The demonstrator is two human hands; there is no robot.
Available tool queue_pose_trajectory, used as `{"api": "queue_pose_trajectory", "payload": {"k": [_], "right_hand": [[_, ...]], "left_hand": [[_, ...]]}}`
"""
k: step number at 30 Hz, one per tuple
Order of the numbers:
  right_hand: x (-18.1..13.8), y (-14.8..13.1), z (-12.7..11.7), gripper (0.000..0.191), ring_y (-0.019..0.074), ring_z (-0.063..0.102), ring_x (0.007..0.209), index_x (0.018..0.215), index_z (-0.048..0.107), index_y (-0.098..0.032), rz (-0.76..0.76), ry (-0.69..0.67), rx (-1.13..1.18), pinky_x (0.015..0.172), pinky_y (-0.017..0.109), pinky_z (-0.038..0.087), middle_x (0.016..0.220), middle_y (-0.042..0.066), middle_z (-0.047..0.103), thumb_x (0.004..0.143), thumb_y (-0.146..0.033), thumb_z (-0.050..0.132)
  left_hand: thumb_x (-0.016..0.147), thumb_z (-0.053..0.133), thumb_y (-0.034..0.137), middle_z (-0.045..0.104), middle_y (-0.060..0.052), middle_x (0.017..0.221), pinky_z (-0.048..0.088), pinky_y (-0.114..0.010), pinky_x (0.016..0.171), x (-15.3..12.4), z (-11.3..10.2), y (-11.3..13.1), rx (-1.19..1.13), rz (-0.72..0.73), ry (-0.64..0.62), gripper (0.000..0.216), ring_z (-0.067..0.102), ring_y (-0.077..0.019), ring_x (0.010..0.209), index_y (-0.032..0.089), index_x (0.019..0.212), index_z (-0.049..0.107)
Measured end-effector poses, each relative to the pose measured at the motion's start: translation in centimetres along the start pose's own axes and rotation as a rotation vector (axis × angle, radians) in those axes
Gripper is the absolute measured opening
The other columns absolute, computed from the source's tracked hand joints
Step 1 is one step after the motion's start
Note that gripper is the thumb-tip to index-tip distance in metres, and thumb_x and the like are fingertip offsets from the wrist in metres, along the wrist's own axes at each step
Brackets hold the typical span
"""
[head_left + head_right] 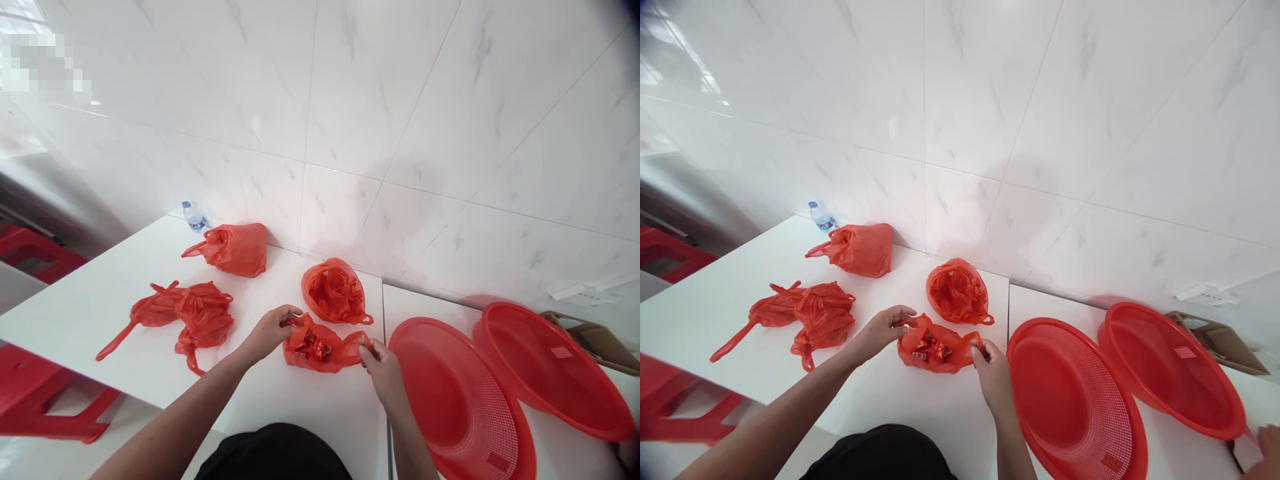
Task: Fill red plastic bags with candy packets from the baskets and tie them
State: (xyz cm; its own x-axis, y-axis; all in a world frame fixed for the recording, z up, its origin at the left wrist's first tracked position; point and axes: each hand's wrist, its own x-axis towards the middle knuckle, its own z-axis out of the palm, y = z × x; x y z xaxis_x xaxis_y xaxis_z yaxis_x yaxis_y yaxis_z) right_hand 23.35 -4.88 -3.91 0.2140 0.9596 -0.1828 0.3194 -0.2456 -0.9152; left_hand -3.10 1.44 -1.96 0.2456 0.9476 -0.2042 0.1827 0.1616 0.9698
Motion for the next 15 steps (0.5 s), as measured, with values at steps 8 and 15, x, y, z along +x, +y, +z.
{"api": "queue_pose_trajectory", "payload": {"k": [8, 15], "right_hand": [[-0.4, -2.5, -0.7, 0.037, 0.0222, 0.060, 0.093, 0.104, 0.066, -0.021, -0.133, 0.112, 0.172, 0.080, 0.034, 0.049, 0.103, 0.007, 0.068, 0.079, -0.047, 0.060], [0.6, -3.1, -0.4, 0.031, 0.0219, 0.059, 0.097, 0.093, 0.067, -0.022, -0.173, 0.237, 0.078, 0.083, 0.035, 0.049, 0.106, 0.007, 0.064, 0.080, -0.048, 0.058]], "left_hand": [[0.073, 0.065, 0.023, 0.072, -0.006, 0.095, 0.048, -0.032, 0.075, 0.3, 0.2, 2.5, -0.137, 0.145, 0.070, 0.028, 0.064, -0.0231, 0.092, 0.020, 0.100, 0.065], [0.081, 0.051, 0.020, 0.070, -0.002, 0.102, 0.050, -0.031, 0.078, 0.3, 0.9, 4.2, 0.203, 0.284, 0.048, 0.027, 0.063, -0.0181, 0.089, 0.023, 0.105, 0.065]]}}
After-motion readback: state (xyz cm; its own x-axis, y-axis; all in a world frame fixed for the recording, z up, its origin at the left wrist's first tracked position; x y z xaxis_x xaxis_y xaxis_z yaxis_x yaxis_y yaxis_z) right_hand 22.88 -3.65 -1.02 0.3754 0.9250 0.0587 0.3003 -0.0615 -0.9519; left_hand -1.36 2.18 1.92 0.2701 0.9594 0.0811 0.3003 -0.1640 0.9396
